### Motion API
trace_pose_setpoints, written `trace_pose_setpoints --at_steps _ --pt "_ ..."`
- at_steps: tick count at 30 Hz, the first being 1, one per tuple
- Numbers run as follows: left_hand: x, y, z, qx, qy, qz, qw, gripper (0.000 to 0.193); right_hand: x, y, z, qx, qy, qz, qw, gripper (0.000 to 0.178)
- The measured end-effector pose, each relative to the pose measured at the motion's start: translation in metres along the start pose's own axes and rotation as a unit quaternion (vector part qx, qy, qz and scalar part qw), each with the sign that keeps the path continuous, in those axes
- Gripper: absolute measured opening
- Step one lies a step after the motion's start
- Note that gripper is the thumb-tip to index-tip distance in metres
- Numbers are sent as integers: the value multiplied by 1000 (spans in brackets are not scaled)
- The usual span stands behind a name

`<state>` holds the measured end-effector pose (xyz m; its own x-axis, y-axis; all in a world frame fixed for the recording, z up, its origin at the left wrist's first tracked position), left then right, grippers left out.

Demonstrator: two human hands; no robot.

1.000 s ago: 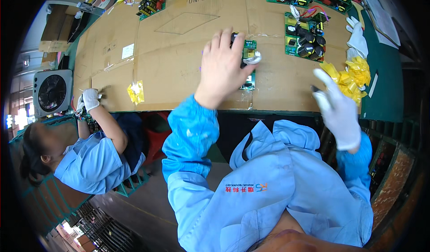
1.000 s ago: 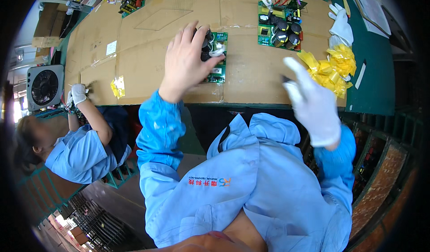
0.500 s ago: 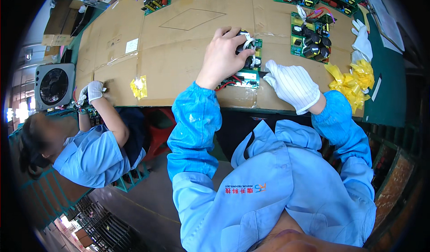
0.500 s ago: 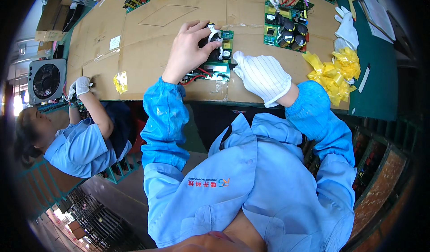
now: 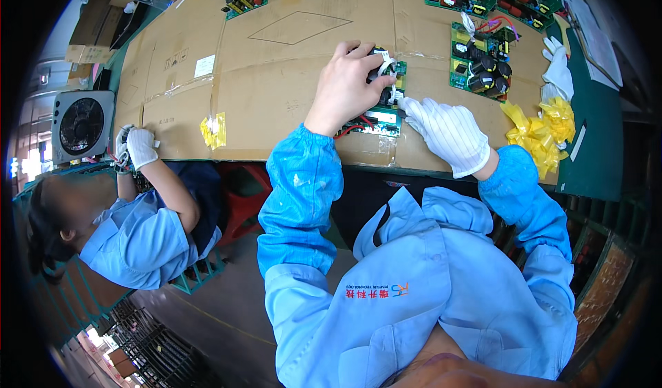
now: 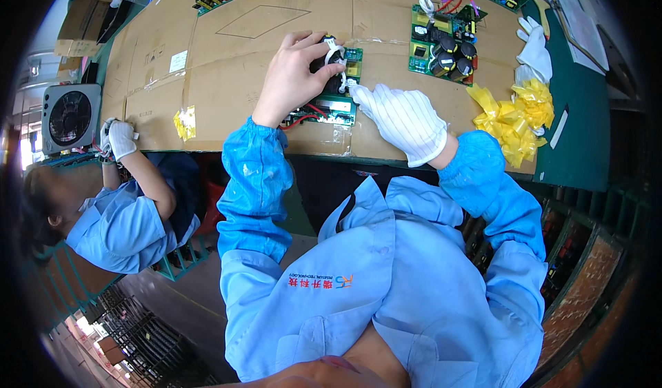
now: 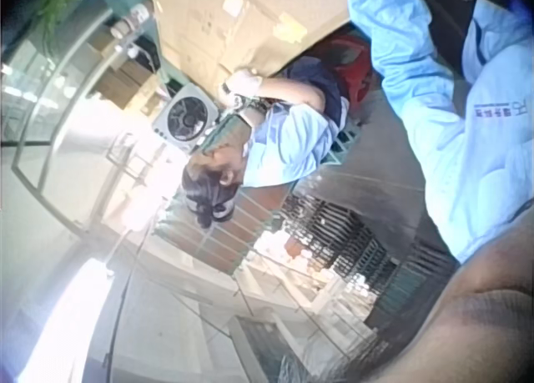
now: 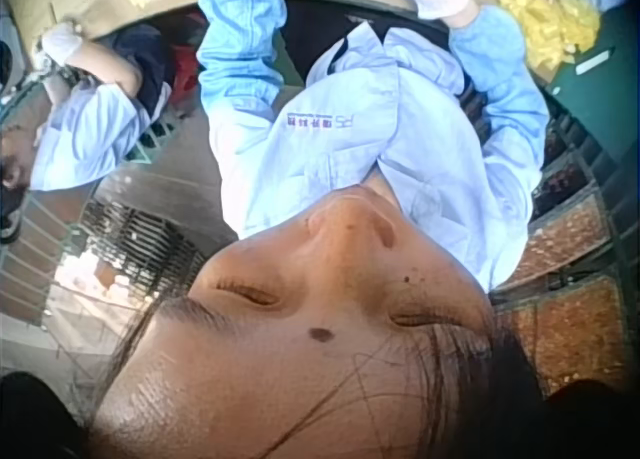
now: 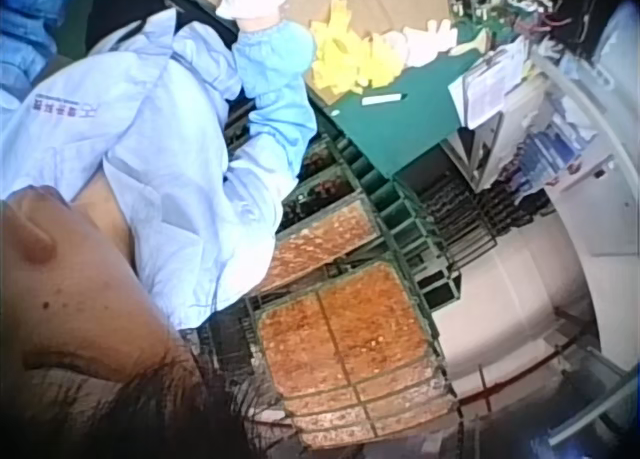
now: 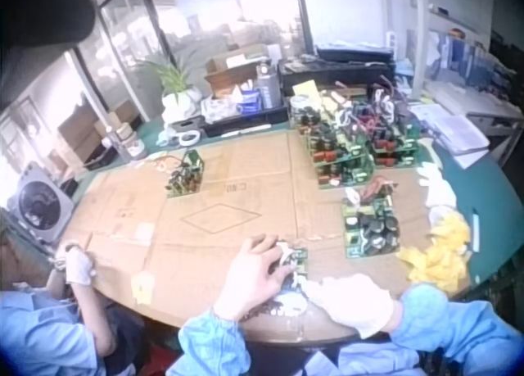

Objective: Manually assemble and inspect printed circuit board components at a factory workstation.

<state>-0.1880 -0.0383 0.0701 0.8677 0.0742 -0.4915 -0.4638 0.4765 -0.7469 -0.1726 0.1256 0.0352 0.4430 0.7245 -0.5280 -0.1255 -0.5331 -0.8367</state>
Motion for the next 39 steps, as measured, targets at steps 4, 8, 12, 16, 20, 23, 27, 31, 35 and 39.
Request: trace_pose_setpoints --at_steps 4,8,12,16,20,23,27,31,35,39 --pt "2 0 0 3 12 16 1000 33 -6 -5 -1 -15 -18 -19 1000 42" --pt "2 0 0 4 10 22 1000 34 -8 -6 3 -35 -12 -51 998 46" --pt "2 1 0 2 14 24 1000 33 -5 -3 4 -39 -29 -69 996 43" --pt "2 1 0 0 15 22 1000 32 -5 3 4 -37 -37 -43 998 39" --pt "2 -1 -1 -10 -11 -11 1000 38 -5 2 3 -46 -20 -30 998 36" --pt "4 2 -1 0 -2 -4 1000 37 -7 -11 15 -127 76 -20 989 31" --pt "2 0 1 12 9 14 1000 31 -7 -1 47 -170 136 23 976 25" --pt "2 1 1 13 2 5 1000 32 -16 25 48 -138 162 -94 972 26" --pt "2 1 1 15 -1 -1 1000 32 -20 30 53 -129 151 -149 969 31" --pt "2 2 -1 13 -4 -5 1000 33 -19 33 55 -161 160 -163 960 35"
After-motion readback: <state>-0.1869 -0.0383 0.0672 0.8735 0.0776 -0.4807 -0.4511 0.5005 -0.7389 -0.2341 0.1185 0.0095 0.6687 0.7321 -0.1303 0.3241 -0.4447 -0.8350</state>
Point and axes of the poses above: each hand's wrist, its own x-axis away from the middle knuckle, its own y-axis out of the palm, z = x × y, the point moved 8 cm from there along -x, towards the middle knuckle, and after that the axes turned 13 degrees about z, right-handed, at the moved point
